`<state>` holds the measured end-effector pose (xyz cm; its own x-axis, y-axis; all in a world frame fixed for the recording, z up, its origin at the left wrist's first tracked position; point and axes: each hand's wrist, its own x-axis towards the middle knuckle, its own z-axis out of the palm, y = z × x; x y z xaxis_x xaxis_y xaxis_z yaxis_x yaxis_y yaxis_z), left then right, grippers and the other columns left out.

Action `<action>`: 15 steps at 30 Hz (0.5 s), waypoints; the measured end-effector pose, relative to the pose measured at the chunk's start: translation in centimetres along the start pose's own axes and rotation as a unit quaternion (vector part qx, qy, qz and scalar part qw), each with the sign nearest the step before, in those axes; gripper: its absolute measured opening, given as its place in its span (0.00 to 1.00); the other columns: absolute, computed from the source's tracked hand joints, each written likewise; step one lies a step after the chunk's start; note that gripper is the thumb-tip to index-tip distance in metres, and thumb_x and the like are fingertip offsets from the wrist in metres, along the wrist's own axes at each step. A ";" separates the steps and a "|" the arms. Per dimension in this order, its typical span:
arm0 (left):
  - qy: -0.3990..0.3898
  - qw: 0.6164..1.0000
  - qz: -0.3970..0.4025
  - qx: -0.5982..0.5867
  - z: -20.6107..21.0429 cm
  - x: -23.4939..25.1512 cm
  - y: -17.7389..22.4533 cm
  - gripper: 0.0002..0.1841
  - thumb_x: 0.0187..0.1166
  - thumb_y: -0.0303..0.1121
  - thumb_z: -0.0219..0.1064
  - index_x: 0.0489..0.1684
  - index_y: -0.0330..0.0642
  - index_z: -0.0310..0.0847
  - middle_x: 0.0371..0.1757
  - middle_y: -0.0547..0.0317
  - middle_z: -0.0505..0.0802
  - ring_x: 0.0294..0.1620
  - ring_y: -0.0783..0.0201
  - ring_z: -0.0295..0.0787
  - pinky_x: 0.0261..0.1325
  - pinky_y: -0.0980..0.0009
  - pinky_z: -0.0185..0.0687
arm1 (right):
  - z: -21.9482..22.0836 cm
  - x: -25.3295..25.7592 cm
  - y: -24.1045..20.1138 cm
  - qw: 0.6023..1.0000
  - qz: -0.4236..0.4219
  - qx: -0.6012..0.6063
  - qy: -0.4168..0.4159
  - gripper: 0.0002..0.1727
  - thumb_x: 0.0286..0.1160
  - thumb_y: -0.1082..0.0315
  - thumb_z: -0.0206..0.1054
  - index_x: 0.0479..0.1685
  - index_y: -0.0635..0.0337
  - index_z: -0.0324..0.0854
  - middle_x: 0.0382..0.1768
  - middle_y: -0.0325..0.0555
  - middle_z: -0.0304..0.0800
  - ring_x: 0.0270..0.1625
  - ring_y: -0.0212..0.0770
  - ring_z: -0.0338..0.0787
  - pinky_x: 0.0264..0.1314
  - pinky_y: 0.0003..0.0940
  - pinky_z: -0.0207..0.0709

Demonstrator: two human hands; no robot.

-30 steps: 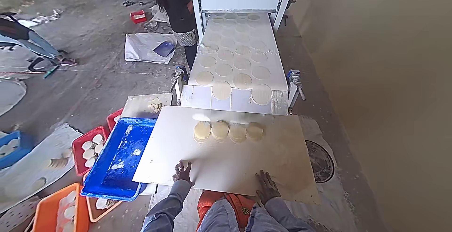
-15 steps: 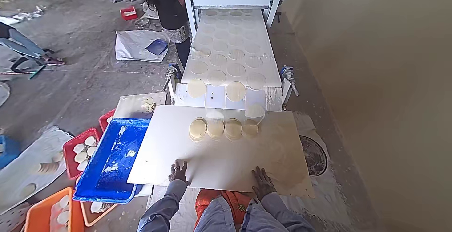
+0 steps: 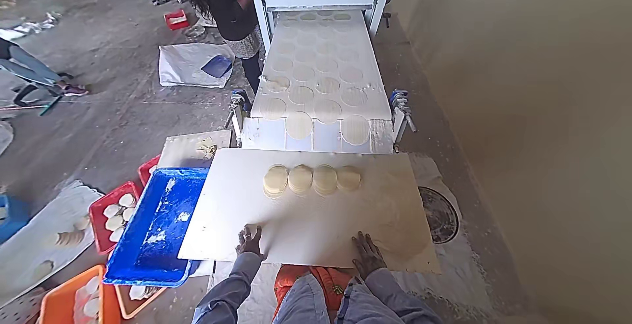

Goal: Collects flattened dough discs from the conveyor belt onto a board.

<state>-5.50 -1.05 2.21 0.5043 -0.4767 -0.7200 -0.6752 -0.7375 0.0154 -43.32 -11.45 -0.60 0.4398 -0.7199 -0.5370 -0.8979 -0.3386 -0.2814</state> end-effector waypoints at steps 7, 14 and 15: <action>0.002 1.000 -0.003 0.001 0.1 0.1 0.0 0.64 0.55 0.37 0.90 0.96 0.65 0.44 0.96 0.40 0.36 0.95 0.32 0.31 0.86 0.32 0.54 | 0.0 0.1 0.1 1.000 0.000 -0.006 -0.008 0.43 0.80 0.57 0.68 0.96 0.52 0.53 0.97 0.51 0.41 0.98 0.58 0.39 0.96 0.54 0.43; 0.003 1.000 -0.002 0.004 0.2 0.4 0.0 0.64 0.54 0.38 0.90 0.96 0.65 0.44 0.96 0.39 0.36 0.95 0.32 0.32 0.85 0.32 0.55 | 0.6 0.3 0.4 1.000 -0.001 -0.013 -0.004 0.43 0.81 0.56 0.68 0.96 0.50 0.54 0.97 0.50 0.41 0.98 0.57 0.39 0.96 0.54 0.43; 0.004 1.000 -0.003 0.006 0.2 0.4 0.0 0.64 0.54 0.38 0.90 0.96 0.65 0.44 0.96 0.39 0.36 0.95 0.32 0.32 0.85 0.32 0.55 | 0.6 0.4 0.4 1.000 -0.001 -0.013 -0.004 0.43 0.80 0.56 0.68 0.96 0.50 0.54 0.97 0.51 0.41 0.98 0.57 0.39 0.96 0.54 0.43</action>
<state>-5.40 -1.09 1.77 0.5122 -0.4756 -0.7152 -0.6787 -0.7344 0.0024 -43.48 -11.49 -1.36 0.4414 -0.7149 -0.5423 -0.8973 -0.3549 -0.2624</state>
